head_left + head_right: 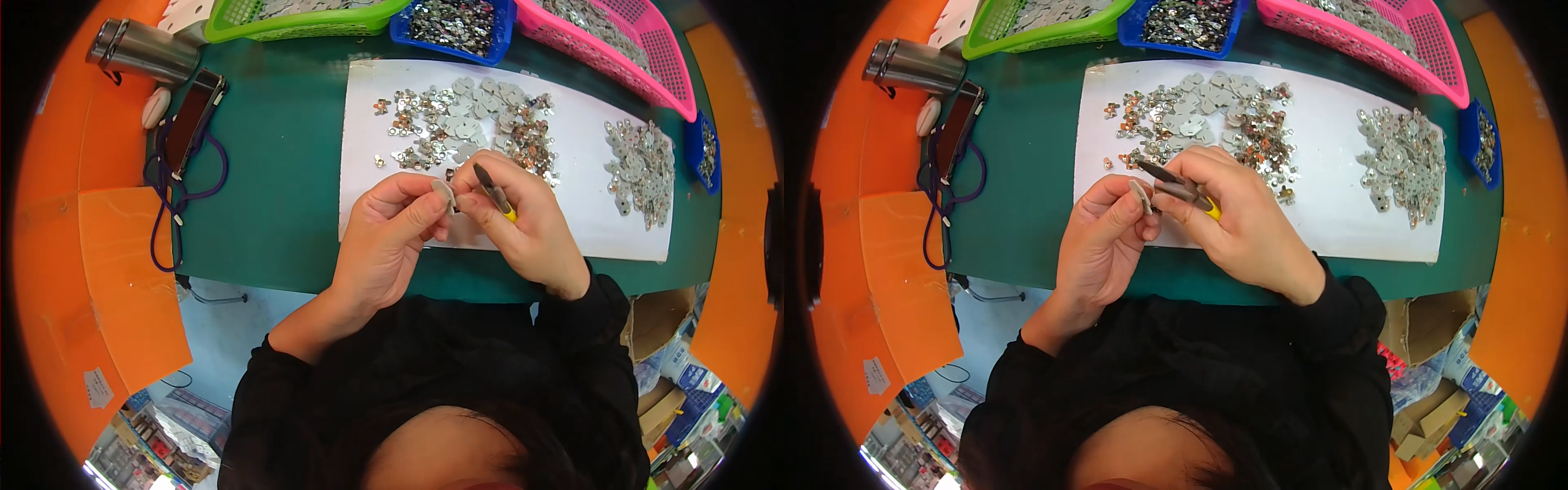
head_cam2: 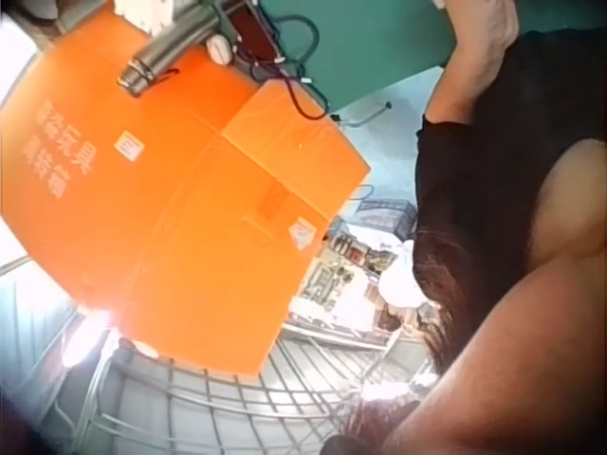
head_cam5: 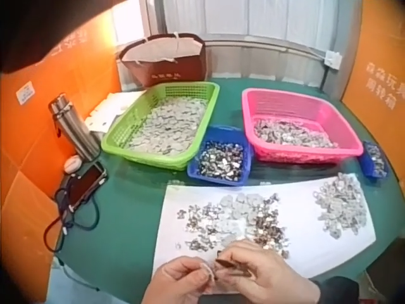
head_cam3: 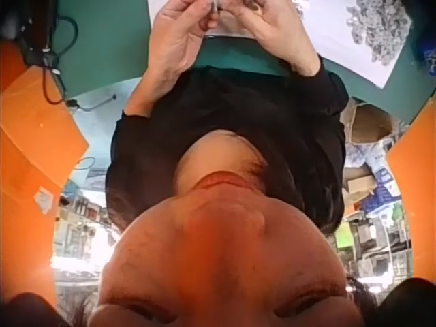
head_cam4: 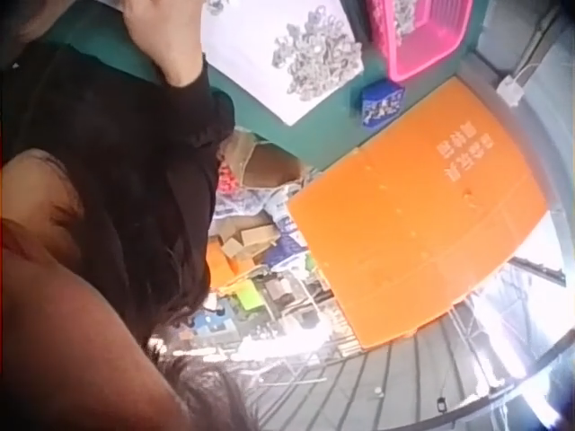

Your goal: Assembling small metal and plastic components using needle-nose pliers at a factory workbench.

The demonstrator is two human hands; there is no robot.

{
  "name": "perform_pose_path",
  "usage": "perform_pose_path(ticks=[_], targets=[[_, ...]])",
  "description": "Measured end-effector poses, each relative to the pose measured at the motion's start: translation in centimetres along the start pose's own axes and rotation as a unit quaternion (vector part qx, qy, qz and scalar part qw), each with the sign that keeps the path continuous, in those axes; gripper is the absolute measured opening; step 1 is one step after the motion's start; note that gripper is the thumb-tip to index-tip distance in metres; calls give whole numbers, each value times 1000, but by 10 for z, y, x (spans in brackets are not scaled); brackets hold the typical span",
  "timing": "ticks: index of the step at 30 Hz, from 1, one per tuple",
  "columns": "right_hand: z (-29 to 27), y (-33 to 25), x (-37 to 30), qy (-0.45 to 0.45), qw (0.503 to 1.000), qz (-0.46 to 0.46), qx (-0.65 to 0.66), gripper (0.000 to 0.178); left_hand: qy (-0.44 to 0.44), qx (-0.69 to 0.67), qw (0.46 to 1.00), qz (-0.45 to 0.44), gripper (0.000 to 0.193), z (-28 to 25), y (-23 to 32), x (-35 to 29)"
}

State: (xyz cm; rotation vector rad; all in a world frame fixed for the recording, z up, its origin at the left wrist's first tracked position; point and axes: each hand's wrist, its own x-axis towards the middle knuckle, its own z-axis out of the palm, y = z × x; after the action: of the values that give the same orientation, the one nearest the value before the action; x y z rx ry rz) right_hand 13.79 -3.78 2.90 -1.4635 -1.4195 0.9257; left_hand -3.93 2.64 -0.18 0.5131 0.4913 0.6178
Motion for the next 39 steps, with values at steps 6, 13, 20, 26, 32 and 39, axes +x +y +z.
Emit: perform_pose_path(ticks=[6,13,20,26,32,39], targets=[[-9,-3,-4,-55,992,40,106,12,-24,-3,999,-47,10,2,5,-1],[-17,-13,-1,-131,971,107,171,13,-61,25,998,-23,11,-3,2,0],[19,-14,-7,31,900,164,402,14,-30,-17,996,81,11,0,-13,0],[39,-3,-7,175,972,-49,147,13,8,-26,986,166,13,6,-22,2],[25,6,-4,218,952,-196,-91,23,-17,121,977,177,17,5,-8,1],[17,7,-8,221,914,-291,-178,26,-86,653,607,445,30,7,29,9]])
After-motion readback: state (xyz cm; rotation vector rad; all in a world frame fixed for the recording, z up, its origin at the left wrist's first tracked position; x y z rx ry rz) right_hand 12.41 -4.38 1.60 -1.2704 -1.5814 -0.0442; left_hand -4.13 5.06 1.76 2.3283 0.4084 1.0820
